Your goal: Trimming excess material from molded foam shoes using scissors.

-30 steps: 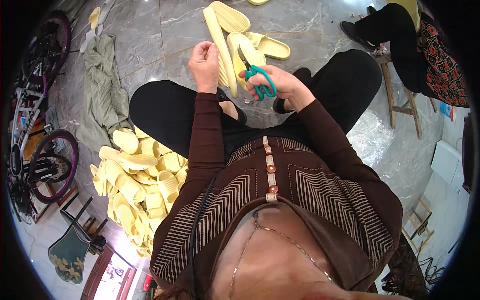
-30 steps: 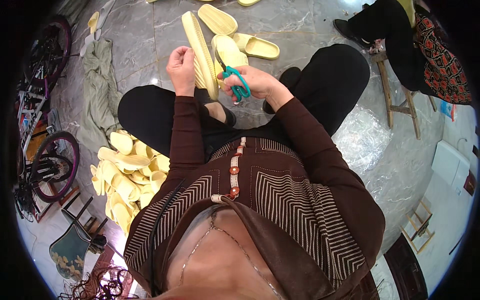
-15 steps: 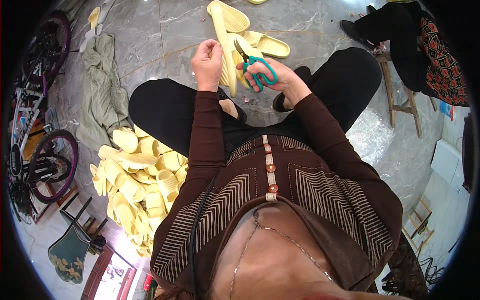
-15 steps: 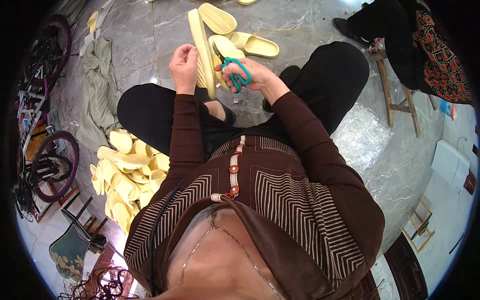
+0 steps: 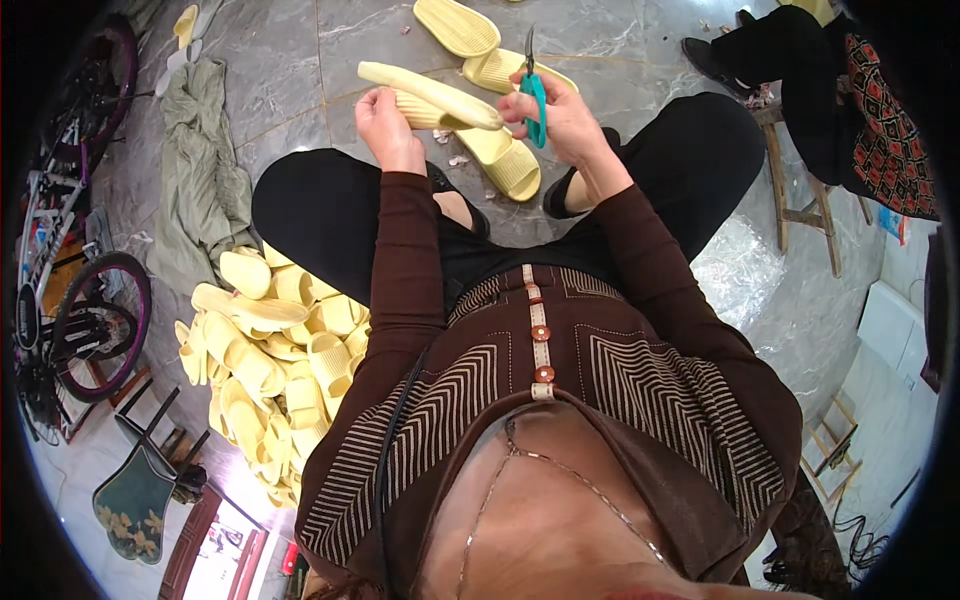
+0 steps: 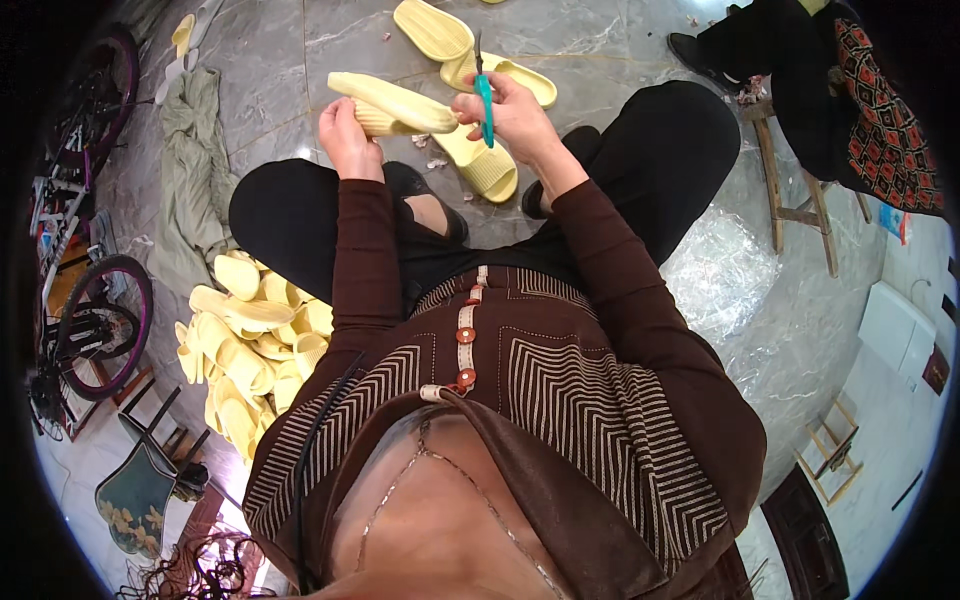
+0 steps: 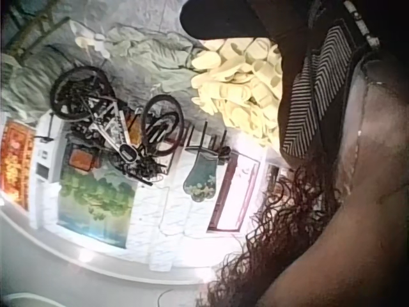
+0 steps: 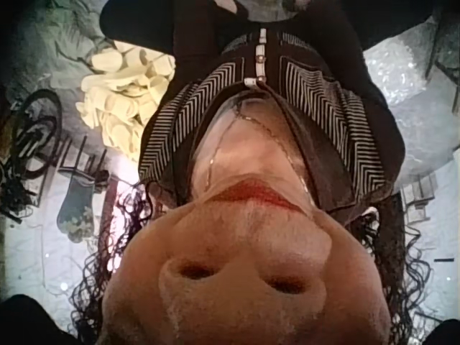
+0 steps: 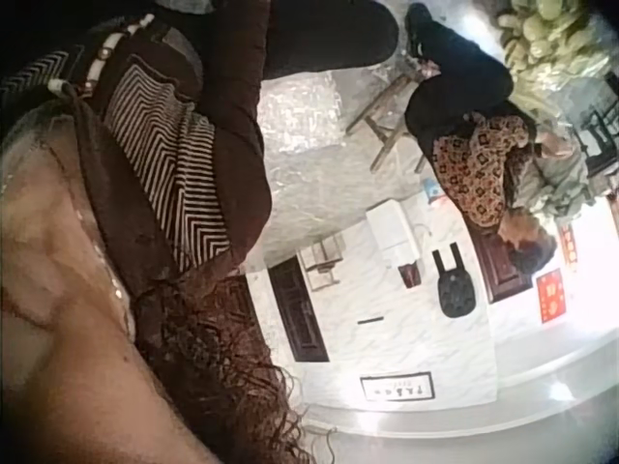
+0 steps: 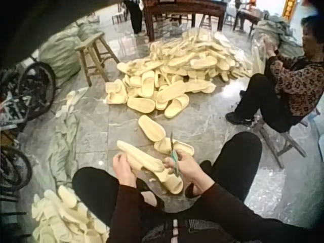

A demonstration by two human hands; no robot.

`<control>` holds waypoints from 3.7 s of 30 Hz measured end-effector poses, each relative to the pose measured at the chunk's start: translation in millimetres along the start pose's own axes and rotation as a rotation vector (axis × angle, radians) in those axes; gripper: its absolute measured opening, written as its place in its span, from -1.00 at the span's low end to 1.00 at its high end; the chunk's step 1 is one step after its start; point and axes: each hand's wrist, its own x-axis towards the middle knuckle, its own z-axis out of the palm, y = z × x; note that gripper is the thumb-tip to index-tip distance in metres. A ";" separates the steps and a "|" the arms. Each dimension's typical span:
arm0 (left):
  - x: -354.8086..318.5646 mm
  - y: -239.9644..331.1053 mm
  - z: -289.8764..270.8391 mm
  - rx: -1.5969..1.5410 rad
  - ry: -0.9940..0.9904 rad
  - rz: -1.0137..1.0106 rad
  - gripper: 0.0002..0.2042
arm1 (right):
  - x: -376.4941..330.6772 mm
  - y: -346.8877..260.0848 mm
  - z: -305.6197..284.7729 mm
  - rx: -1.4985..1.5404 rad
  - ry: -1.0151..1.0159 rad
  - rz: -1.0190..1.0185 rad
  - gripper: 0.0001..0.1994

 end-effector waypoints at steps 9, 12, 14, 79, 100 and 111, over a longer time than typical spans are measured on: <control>1.5 7.7 38.7 -0.155 -0.036 -0.144 -0.82 | 13.9 -5.7 4.3 -0.876 0.125 -0.536 -0.57; 16.1 -6.0 47.1 -0.186 0.005 -0.126 -0.80 | 33.5 -2.3 -9.8 -0.030 0.295 -0.196 -0.41; 18.1 -13.2 47.9 -0.157 -0.014 -0.064 -0.80 | 37.2 -1.2 -17.3 0.042 0.276 -0.104 -0.44; -28.2 62.1 -46.6 1.239 -1.262 0.793 -0.58 | 125.9 0.6 -136.8 -0.120 -0.418 0.422 -0.58; -30.4 159.1 -42.5 0.382 -0.888 -0.430 -0.67 | 134.4 -59.8 -117.0 0.069 -0.442 0.055 -0.62; 6.3 114.3 -15.8 0.051 -0.432 -0.239 -0.80 | 117.9 -91.4 -90.4 0.021 -0.243 -0.166 -0.57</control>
